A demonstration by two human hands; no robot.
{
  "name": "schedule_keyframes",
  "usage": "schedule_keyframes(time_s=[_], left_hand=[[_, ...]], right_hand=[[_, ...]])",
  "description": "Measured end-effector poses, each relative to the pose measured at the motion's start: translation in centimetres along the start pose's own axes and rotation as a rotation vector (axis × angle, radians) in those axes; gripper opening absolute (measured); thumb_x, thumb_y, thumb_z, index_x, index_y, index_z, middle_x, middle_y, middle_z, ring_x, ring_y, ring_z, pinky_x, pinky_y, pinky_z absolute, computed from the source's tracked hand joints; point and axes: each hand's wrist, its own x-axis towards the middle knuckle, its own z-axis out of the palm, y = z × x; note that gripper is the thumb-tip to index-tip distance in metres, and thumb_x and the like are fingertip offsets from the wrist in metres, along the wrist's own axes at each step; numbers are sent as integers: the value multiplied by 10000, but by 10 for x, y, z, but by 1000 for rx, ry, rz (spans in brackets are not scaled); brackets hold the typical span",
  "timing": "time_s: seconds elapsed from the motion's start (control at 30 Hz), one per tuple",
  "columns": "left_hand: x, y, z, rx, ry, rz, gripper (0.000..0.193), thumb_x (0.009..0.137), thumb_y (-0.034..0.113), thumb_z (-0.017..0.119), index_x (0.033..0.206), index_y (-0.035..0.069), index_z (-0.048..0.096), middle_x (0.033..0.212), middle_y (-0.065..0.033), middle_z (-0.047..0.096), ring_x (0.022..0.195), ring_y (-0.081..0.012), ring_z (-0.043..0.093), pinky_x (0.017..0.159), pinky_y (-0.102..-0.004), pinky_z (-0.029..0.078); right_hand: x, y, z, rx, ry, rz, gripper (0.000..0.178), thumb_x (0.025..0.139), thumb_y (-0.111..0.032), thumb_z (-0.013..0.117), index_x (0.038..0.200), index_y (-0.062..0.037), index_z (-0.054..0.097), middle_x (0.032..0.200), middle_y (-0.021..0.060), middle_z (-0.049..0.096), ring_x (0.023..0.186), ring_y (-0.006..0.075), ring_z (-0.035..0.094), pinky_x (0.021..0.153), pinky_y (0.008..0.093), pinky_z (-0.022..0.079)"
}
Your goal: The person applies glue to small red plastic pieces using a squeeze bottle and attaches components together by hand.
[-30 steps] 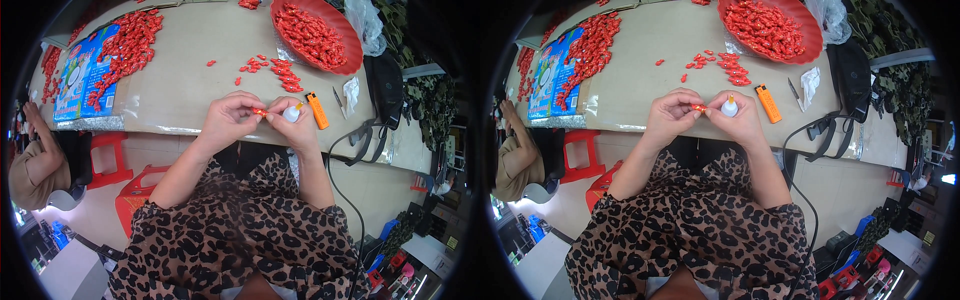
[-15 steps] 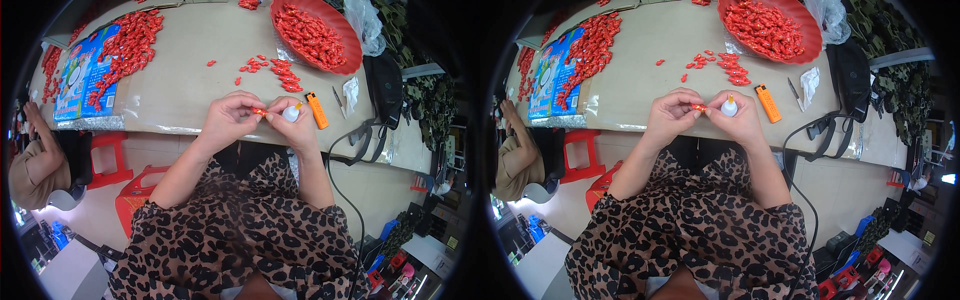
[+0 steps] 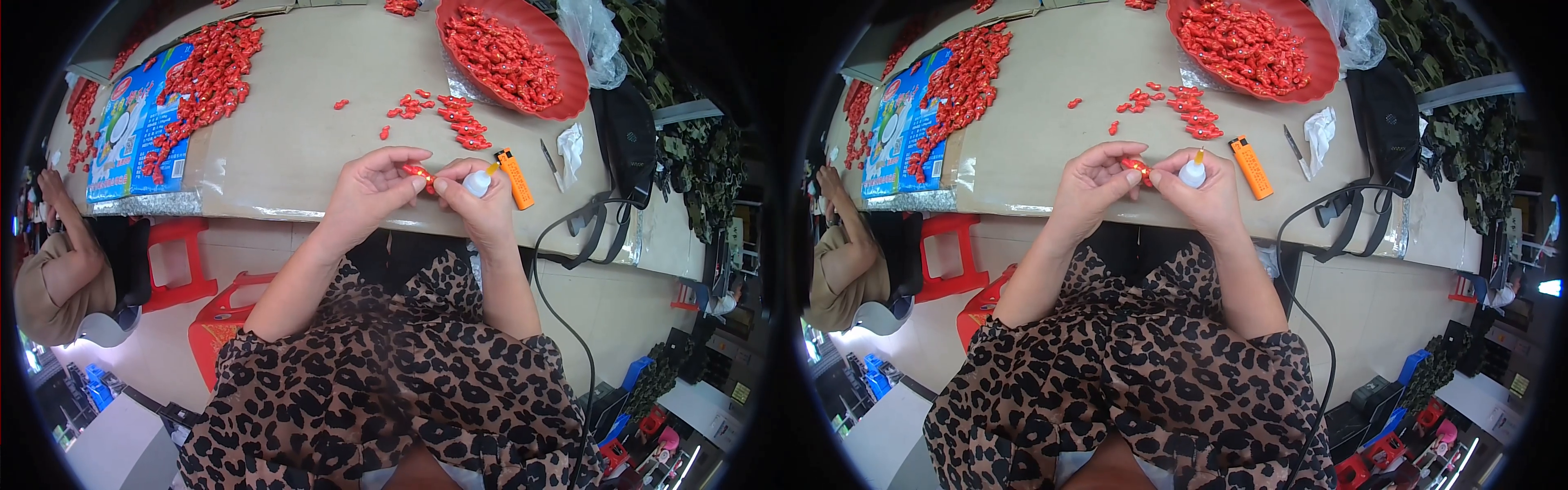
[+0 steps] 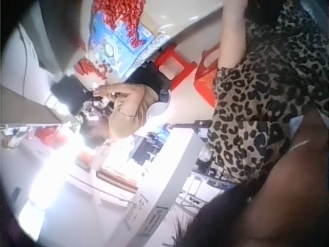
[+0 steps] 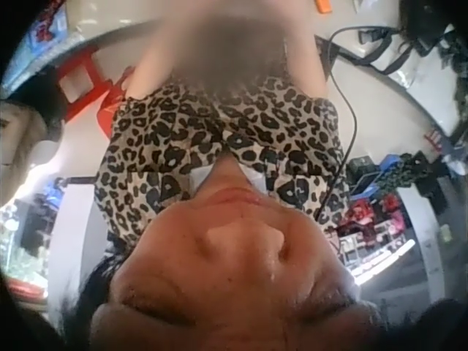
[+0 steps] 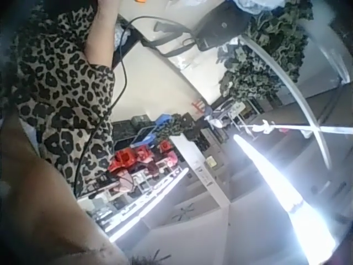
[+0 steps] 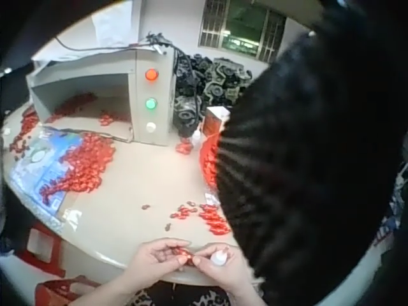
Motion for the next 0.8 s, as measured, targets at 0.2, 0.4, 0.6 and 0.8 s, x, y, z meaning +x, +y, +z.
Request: schedule_keyframes(time_s=[0.2,0.4,0.6,0.8], left_hand=[[1,-6,-6,45,-17,-28,225,774,44,547,990,-18,539,793,-34,561,684,-59,513,612,-182,426],[2,-4,-1,56,35,-39,227,744,-12,554,969,-35,540,797,-50,566,682,-67,523,623,-176,439],[1,-3,2,36,72,-30,235,732,-35,549,966,-41,532,802,-45,569,693,-51,530,622,-162,445],[0,-3,4,57,99,-19,226,729,-48,538,954,-48,531,801,-43,563,709,-43,526,629,-152,433]], right_hand=[[2,1,-1,26,11,22,55,705,-43,604,715,0,572,630,10,556,539,36,482,477,167,376],[5,-1,0,-44,40,53,64,689,-43,606,700,3,563,635,12,561,570,35,490,507,175,390],[6,-3,3,-84,52,72,61,675,-38,604,690,3,561,650,16,569,590,41,501,536,185,406],[7,-3,5,-95,57,86,61,675,-36,604,688,4,560,650,14,566,590,39,499,536,184,404]])
